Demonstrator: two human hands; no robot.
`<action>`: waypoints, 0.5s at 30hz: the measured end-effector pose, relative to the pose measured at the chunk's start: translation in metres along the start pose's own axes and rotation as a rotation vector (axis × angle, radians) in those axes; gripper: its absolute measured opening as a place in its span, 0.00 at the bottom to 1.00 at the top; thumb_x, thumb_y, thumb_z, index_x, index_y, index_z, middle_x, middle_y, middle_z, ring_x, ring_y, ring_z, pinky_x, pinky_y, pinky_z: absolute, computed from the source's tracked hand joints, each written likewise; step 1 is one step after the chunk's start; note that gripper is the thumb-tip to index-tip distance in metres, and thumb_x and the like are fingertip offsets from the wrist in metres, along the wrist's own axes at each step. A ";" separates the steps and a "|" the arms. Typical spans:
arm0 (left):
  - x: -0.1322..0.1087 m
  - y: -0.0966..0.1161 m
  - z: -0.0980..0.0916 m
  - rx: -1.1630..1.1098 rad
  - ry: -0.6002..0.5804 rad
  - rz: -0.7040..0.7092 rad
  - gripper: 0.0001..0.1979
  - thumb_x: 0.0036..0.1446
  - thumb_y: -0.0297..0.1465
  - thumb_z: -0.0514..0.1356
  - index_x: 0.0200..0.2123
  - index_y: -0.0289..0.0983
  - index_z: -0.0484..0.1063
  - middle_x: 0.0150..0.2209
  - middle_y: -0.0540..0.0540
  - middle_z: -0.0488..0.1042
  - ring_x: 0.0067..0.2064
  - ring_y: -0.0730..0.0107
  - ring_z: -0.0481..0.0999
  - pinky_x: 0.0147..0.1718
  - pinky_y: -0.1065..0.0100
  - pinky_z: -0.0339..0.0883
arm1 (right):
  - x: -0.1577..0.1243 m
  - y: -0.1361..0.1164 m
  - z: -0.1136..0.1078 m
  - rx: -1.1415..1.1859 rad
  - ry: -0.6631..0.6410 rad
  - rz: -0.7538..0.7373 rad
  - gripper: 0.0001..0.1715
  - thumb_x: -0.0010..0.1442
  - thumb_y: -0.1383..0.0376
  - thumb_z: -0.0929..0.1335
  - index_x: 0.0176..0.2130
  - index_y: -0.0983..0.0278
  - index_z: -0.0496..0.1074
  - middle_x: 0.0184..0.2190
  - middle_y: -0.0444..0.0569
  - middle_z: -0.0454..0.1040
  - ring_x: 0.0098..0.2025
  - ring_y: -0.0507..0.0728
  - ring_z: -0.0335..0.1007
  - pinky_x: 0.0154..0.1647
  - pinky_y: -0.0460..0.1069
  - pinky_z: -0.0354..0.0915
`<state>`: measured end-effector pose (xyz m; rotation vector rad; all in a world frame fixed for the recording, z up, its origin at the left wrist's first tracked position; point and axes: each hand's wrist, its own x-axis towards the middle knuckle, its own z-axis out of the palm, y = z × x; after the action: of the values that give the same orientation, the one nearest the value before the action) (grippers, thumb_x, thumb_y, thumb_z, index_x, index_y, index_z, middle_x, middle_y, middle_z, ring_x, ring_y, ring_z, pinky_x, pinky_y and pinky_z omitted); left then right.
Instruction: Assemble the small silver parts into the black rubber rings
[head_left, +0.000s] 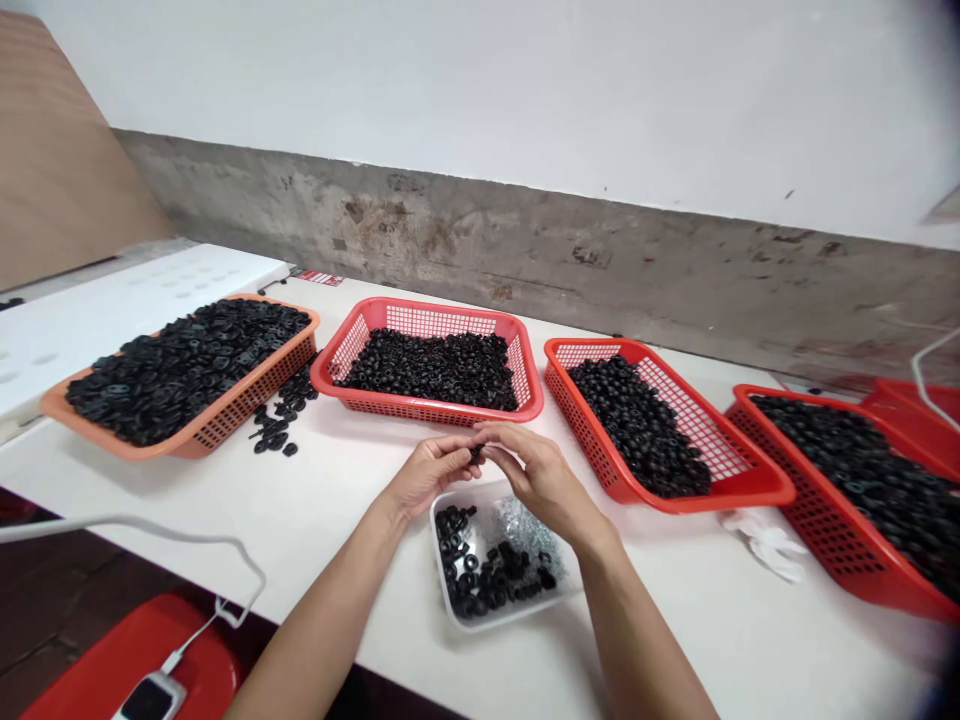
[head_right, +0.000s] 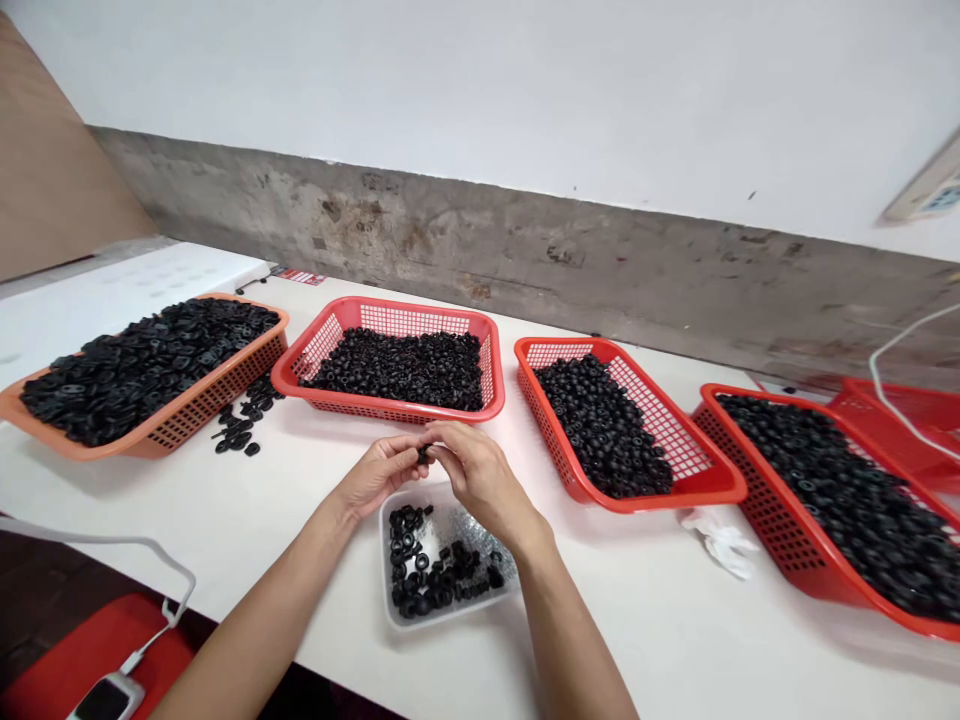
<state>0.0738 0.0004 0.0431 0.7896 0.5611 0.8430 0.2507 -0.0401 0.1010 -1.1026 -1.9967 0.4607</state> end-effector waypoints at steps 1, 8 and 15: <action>0.000 -0.001 -0.001 -0.002 0.004 -0.008 0.21 0.42 0.35 0.76 0.40 0.33 0.82 0.36 0.43 0.80 0.30 0.75 0.75 0.35 0.70 0.67 | 0.000 0.000 -0.001 0.006 0.008 0.004 0.12 0.67 0.69 0.63 0.47 0.59 0.74 0.46 0.51 0.78 0.48 0.58 0.75 0.51 0.54 0.70; 0.000 -0.002 -0.004 0.043 -0.059 0.007 0.23 0.47 0.32 0.73 0.48 0.38 0.79 0.40 0.44 0.81 0.34 0.71 0.79 0.33 0.72 0.67 | 0.000 -0.002 -0.003 0.002 0.009 0.026 0.12 0.67 0.69 0.63 0.46 0.60 0.73 0.43 0.50 0.77 0.46 0.58 0.74 0.48 0.53 0.70; 0.000 -0.002 -0.003 0.035 -0.008 0.081 0.22 0.47 0.30 0.73 0.47 0.38 0.78 0.38 0.46 0.80 0.33 0.73 0.76 0.32 0.73 0.64 | 0.000 -0.002 -0.001 -0.014 -0.019 0.013 0.12 0.67 0.71 0.63 0.45 0.60 0.74 0.46 0.51 0.77 0.50 0.58 0.73 0.52 0.54 0.68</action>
<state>0.0725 0.0014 0.0397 0.8523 0.5410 0.9059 0.2504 -0.0413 0.1033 -1.1245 -2.0133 0.4666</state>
